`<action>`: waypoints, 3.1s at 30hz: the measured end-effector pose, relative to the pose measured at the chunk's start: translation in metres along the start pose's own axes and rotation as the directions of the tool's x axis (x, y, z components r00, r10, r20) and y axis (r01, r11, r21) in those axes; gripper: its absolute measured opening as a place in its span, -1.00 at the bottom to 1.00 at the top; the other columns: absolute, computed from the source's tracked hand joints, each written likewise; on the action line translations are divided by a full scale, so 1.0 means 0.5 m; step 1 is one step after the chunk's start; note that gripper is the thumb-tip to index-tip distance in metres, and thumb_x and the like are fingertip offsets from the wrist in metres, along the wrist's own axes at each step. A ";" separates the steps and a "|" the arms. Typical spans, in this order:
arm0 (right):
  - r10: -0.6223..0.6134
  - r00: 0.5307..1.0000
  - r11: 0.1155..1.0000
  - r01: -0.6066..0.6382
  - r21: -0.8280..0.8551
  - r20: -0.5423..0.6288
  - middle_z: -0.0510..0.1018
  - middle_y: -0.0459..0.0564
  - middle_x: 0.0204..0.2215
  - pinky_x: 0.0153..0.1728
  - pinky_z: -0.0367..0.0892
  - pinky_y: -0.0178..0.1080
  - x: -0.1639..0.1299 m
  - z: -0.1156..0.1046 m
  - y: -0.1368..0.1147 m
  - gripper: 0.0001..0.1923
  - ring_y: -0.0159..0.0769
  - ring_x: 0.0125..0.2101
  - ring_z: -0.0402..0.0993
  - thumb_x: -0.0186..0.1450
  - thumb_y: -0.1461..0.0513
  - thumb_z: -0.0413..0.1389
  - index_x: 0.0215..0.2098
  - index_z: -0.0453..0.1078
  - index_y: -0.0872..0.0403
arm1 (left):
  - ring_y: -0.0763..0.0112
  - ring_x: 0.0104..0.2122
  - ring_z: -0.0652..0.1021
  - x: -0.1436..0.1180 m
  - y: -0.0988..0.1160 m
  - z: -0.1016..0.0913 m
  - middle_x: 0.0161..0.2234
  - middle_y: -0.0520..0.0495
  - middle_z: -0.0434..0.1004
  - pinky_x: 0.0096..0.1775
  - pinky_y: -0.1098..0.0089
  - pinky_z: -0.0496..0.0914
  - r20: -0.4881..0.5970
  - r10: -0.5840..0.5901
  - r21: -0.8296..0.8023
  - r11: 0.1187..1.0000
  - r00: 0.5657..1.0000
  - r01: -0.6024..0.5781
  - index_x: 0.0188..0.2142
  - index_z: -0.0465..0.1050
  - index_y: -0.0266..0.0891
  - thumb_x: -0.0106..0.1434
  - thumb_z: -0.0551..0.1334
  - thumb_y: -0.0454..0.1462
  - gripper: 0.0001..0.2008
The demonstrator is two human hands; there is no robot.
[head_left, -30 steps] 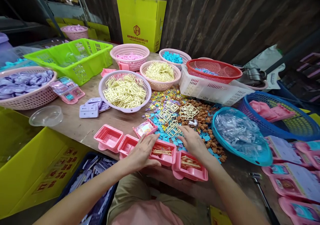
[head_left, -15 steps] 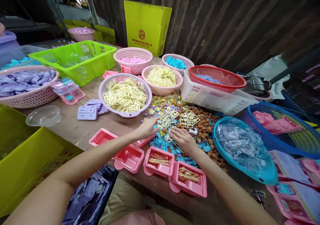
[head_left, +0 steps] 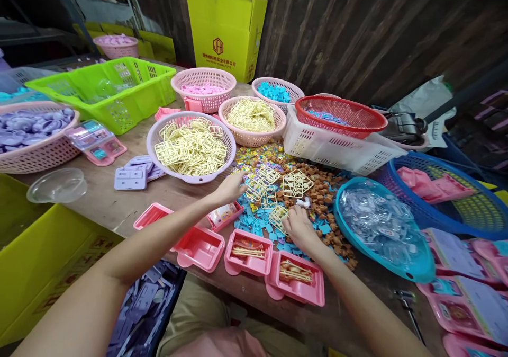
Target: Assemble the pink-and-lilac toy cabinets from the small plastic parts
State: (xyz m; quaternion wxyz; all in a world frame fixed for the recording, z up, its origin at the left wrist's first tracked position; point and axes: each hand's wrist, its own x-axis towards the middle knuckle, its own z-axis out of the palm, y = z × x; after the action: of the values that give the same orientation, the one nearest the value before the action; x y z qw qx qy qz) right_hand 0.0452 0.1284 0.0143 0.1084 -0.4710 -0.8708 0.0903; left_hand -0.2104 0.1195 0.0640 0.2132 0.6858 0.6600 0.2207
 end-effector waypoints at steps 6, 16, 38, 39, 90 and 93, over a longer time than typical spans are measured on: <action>-0.045 0.997 0.998 0.041 0.052 0.070 0.35 -0.02 -0.50 -0.43 0.23 -0.24 0.009 -0.021 -0.012 -0.84 -0.25 -0.44 0.30 0.19 0.26 -0.05 -0.54 0.09 0.01 | 0.37 -0.28 0.53 -0.048 -0.013 -0.058 -0.24 -0.10 0.56 -0.20 0.41 0.35 -0.096 -0.009 -0.004 1.000 0.995 0.009 -0.15 0.42 -0.29 0.18 0.06 -0.41 -0.73; 0.037 0.994 0.838 -0.084 0.539 0.098 0.47 -0.02 -0.41 -0.37 0.33 -0.27 -0.006 -0.129 -0.041 -0.59 -0.22 -0.39 0.43 0.20 0.04 -0.05 -0.07 0.31 0.06 | 0.35 -0.34 0.54 -0.103 -0.101 -0.136 -0.35 -0.06 0.56 -0.27 0.42 0.36 -0.306 -0.163 0.181 0.957 0.938 0.226 -0.16 0.44 -0.24 0.20 0.09 -0.36 -0.76; 0.393 0.910 0.734 -0.399 0.550 0.136 0.30 -0.02 0.13 0.08 0.22 -0.17 -0.059 -0.083 -0.032 -0.29 -0.05 0.17 0.13 0.11 -0.15 -0.01 0.10 0.31 0.05 | 0.24 -0.03 0.41 0.310 -0.034 -0.142 -0.06 -0.18 0.40 -0.01 0.31 0.27 -0.261 0.092 0.347 0.938 0.961 0.005 0.02 0.33 -0.26 0.22 0.10 -0.31 -0.65; 0.411 0.904 0.730 -0.405 0.551 0.119 0.31 -0.03 0.12 0.07 0.23 -0.19 -0.062 -0.082 -0.026 -0.32 -0.06 0.16 0.14 0.12 -0.14 0.00 0.10 0.32 0.03 | 0.22 -0.03 0.41 0.334 -0.030 -0.137 -0.05 -0.18 0.39 -0.01 0.30 0.27 -0.235 0.090 0.352 0.936 0.968 -0.002 0.03 0.32 -0.24 0.20 0.14 -0.28 -0.63; 0.238 0.970 0.681 -0.205 0.703 0.052 0.56 0.09 -0.21 -0.17 0.38 -0.17 -0.066 -0.098 -0.093 -0.48 -0.08 -0.16 0.45 0.13 -0.14 0.00 -0.17 0.44 0.03 | 0.47 -0.54 0.35 0.018 -0.028 -0.066 -0.63 0.08 0.23 -0.45 0.47 0.22 -0.182 -0.248 -0.205 0.956 0.952 0.210 -0.58 0.28 -0.27 0.18 0.04 -0.22 -0.74; 0.176 0.984 0.702 -0.153 0.695 0.038 0.57 0.04 -0.35 -0.25 0.39 -0.21 -0.069 -0.113 -0.118 -0.55 -0.15 -0.28 0.47 0.17 -0.10 0.00 -0.25 0.44 0.05 | 0.44 -0.50 0.40 0.018 -0.025 -0.056 -0.58 0.04 0.35 -0.39 0.45 0.23 -0.166 -0.219 -0.019 0.976 0.962 0.219 -0.48 0.39 -0.27 0.22 0.03 -0.28 -0.78</action>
State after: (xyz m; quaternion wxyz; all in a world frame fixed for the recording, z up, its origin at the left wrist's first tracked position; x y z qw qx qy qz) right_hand 0.0319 0.0709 0.0804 0.2823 -0.4729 -0.7257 0.4125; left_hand -0.2366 0.1288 0.0796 0.1806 0.5876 0.7472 0.2527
